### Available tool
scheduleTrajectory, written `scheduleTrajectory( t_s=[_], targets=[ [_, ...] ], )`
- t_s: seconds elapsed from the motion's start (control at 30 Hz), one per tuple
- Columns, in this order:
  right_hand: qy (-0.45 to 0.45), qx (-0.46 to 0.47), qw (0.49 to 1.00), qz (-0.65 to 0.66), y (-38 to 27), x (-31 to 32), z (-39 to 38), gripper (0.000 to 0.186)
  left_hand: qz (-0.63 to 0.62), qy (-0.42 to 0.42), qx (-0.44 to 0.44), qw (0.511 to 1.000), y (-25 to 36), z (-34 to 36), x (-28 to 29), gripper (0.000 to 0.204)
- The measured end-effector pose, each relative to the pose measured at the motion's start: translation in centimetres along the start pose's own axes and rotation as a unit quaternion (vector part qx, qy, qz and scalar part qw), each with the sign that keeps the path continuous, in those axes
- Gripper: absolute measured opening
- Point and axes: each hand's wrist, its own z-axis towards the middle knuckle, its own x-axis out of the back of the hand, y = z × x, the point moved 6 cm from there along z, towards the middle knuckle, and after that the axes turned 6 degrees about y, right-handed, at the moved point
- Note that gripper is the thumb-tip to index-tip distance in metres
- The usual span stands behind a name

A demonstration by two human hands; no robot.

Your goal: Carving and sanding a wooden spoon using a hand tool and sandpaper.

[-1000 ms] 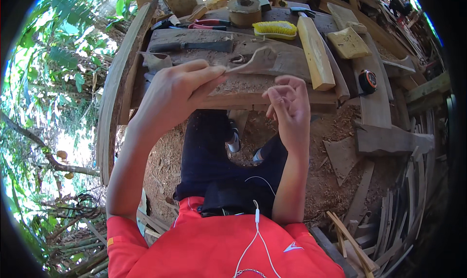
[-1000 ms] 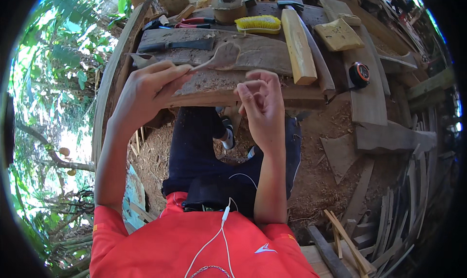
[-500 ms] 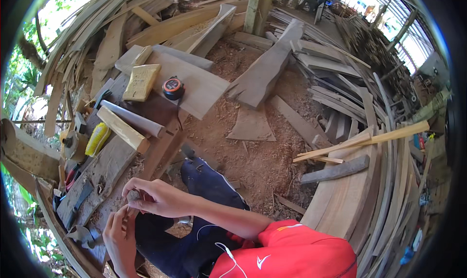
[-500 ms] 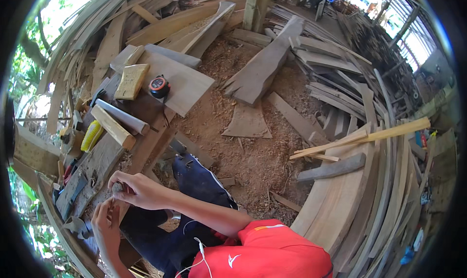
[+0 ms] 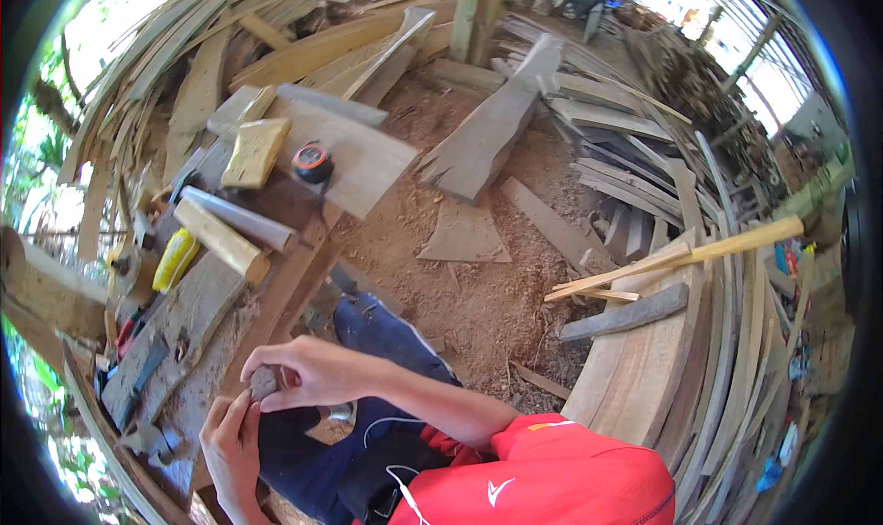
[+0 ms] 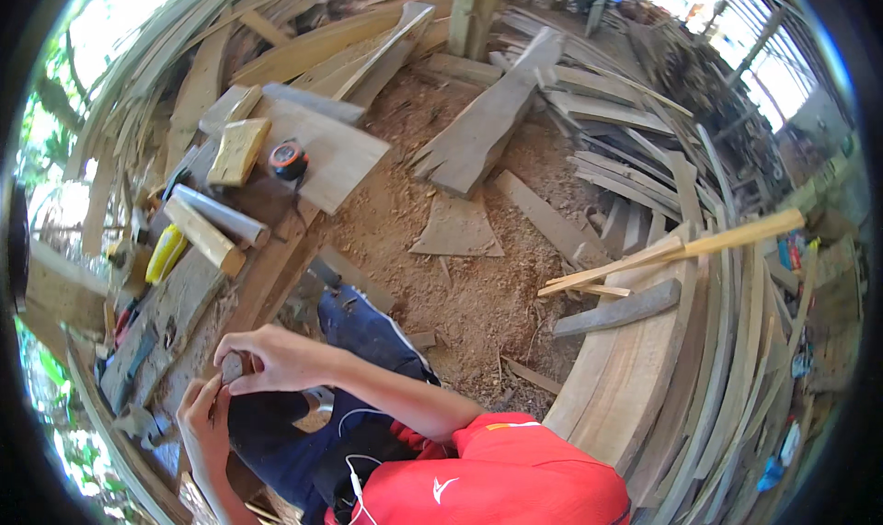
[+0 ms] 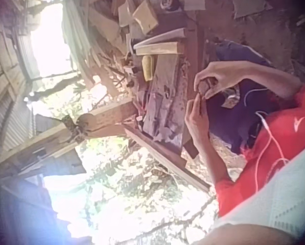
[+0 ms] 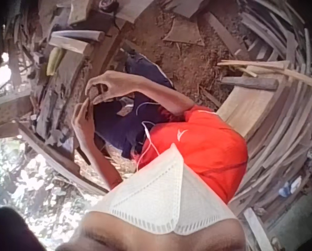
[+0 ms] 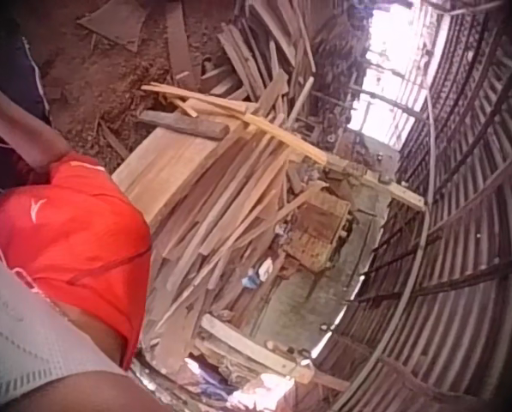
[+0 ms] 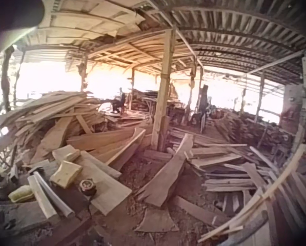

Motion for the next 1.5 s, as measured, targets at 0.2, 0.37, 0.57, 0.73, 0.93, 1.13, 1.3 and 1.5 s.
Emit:
scheduleTrajectory(
  t_s=[0.2, 0.37, 0.57, 0.73, 0.93, 1.13, 1.3, 1.5],
  targets=[
    [-0.039, -0.028, 0.999, -0.018, -0.8, 0.8, 0.1, 0.037, -0.006, -0.017, -0.053, 0.998, 1.1, -0.1, 0.6, 0.024],
    [-0.072, -0.049, 0.996, 0.006, 0.4, -1.0, 0.3, 0.043, 0.019, -0.030, -0.024, 0.999, 0.4, -0.7, 0.6, 0.023],
    [-0.074, -0.055, 0.994, -0.050, 1.0, -1.6, 0.5, 0.042, 0.034, -0.030, -0.059, 0.997, -0.6, -1.8, 0.3, 0.020],
    [-0.093, -0.082, 0.992, -0.041, 1.3, -1.8, 0.5, 0.040, 0.052, -0.062, -0.023, 0.996, -1.1, -2.0, 0.1, 0.018],
    [-0.048, -0.250, 0.953, 0.164, 7.3, 0.2, -0.7, 0.041, 0.073, 0.106, -0.033, 0.991, -0.7, -0.9, 3.6, 0.025],
    [-0.065, -0.278, 0.904, 0.319, 15.0, -1.1, -3.1, 0.038, -0.324, 0.416, -0.125, 0.840, 2.7, -6.7, 6.8, 0.022],
    [-0.020, -0.393, 0.874, 0.286, 20.5, -2.8, -5.4, 0.040, -0.376, 0.333, -0.173, 0.847, 8.5, -6.0, 6.3, 0.041],
    [0.006, -0.417, 0.863, 0.284, 21.8, -2.9, -5.5, 0.035, -0.410, 0.311, -0.107, 0.851, 9.1, -3.7, 7.9, 0.034]
  ],
)
